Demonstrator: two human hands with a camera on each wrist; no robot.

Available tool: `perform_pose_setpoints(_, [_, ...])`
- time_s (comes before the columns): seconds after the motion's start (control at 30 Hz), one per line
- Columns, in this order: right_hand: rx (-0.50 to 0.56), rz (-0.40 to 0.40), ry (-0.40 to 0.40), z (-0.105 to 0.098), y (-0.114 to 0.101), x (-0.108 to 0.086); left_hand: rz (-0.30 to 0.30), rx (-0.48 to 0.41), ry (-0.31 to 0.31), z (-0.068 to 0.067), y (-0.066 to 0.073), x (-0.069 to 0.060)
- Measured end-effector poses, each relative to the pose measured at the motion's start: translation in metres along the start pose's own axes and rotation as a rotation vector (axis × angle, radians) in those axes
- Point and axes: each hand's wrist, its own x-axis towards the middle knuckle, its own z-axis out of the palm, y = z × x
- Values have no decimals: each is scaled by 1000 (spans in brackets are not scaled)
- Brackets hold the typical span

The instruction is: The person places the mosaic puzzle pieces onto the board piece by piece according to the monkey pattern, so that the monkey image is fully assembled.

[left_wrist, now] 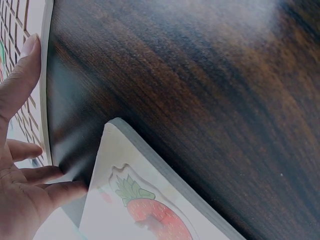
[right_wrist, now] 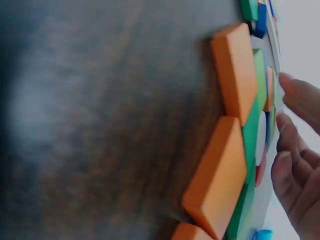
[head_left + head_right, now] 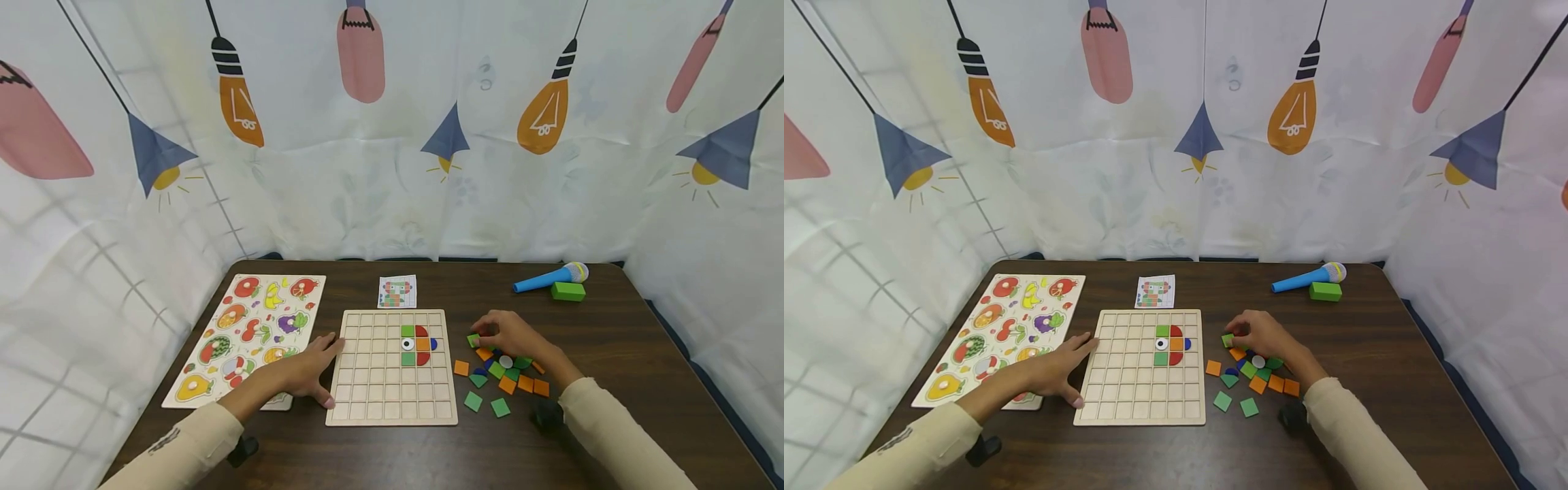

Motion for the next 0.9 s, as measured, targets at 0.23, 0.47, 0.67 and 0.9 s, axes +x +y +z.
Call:
perform_pose_setpoints(0.23, [-43, 51, 3, 6, -5, -3, -12, 3, 1, 0, 1, 0])
perform_pose_setpoints(0.47, [-78, 97, 37, 10, -12, -3, -19, -1, -1, -1, 2, 0])
perform_pose_setpoints(0.67, [-75, 128, 49, 11, -16, -5, -16, 3, -1, -1, 2, 0])
perform_pose_setpoints(0.9, [-61, 149, 61, 11, -17, -5, -12, -3, 3, 0, 2, 0])
